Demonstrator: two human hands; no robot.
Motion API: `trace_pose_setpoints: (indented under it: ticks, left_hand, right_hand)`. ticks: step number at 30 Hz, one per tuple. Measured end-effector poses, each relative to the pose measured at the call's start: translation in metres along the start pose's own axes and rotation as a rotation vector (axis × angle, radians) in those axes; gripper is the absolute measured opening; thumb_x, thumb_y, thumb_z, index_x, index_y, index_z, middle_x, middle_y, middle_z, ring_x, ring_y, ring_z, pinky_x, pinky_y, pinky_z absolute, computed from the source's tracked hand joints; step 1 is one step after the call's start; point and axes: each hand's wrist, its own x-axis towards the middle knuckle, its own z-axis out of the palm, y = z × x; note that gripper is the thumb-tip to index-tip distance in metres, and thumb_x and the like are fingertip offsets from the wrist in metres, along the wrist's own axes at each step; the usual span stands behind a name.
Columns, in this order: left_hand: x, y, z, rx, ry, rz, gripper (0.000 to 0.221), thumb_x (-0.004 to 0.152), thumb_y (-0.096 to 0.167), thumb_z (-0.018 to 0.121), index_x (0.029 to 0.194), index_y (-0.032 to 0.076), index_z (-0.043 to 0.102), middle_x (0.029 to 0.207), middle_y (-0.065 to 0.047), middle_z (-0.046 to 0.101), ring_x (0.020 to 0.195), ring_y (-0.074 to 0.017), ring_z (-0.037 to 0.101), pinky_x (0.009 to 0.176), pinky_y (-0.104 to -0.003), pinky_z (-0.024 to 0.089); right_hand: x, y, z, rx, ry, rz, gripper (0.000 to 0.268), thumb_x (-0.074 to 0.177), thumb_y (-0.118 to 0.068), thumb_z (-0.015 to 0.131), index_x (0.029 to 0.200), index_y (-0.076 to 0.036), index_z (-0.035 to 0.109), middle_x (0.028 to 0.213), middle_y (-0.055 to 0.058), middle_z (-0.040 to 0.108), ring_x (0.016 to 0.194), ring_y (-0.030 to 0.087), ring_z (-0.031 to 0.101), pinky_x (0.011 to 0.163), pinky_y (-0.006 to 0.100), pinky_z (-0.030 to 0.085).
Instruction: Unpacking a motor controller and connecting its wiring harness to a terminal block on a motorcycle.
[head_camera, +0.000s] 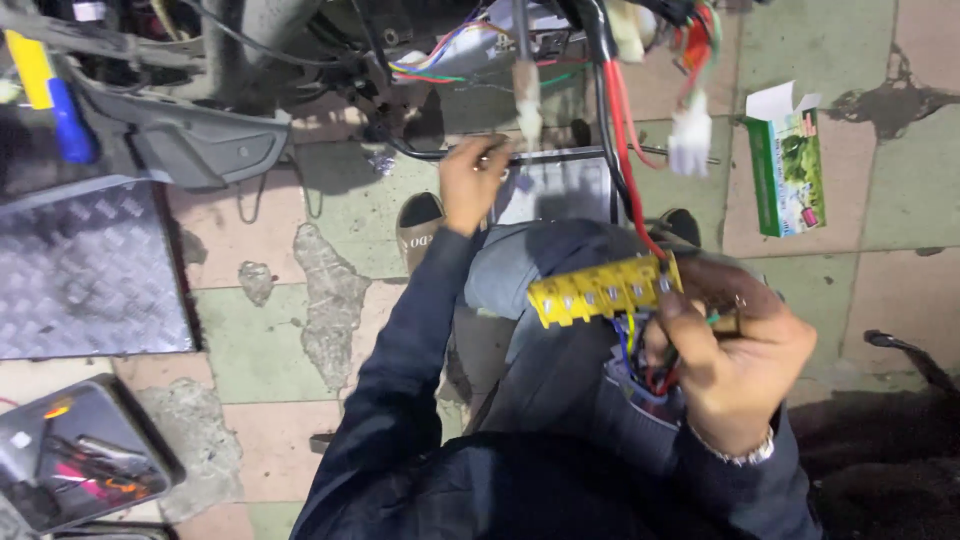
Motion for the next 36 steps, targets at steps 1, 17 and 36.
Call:
trace_pose_setpoints:
  ticks: [1, 17, 36]
  left_hand:
    - [0.009, 0.057, -0.048, -0.072, 0.086, 0.028, 0.017, 0.08, 0.006, 0.076, 0.096, 0.003, 0.075, 0.091, -0.009, 0.073, 0.075, -0.0244, 0.067, 0.071, -0.033, 0.053]
    - [-0.017, 0.316, -0.181, 0.441, -0.205, 0.789, 0.026, 0.088, 0.01, 0.069, 0.113, 0.004, 0.066, 0.107, -0.006, 0.06, 0.086, -0.0224, 0.057, 0.068, -0.033, 0.051]
    - [-0.031, 0.308, -0.149, 0.721, 0.041, 0.89, 0.009, 0.099, 0.011, 0.061, 0.102, 0.004, 0.066, 0.085, -0.008, 0.057, 0.076, -0.0264, 0.065, 0.066, -0.033, 0.058]
  right_hand:
    - [0.001, -0.002, 0.001, 0.007, -0.043, -0.025, 0.021, 0.089, 0.006, 0.063, 0.11, 0.01, 0.062, 0.073, 0.011, 0.06, 0.048, 0.013, 0.052, 0.046, 0.021, 0.042]
    - [-0.007, 0.011, 0.013, 0.247, -0.176, -0.243, 0.014, 0.094, 0.01, 0.065, 0.108, 0.007, 0.064, 0.07, 0.003, 0.057, 0.055, 0.007, 0.05, 0.05, 0.019, 0.04]
    - [0.005, 0.041, 0.003, 0.312, -0.326, -0.348, 0.03, 0.097, 0.012, 0.062, 0.127, 0.01, 0.063, 0.097, 0.019, 0.07, 0.072, 0.011, 0.063, 0.06, 0.03, 0.054]
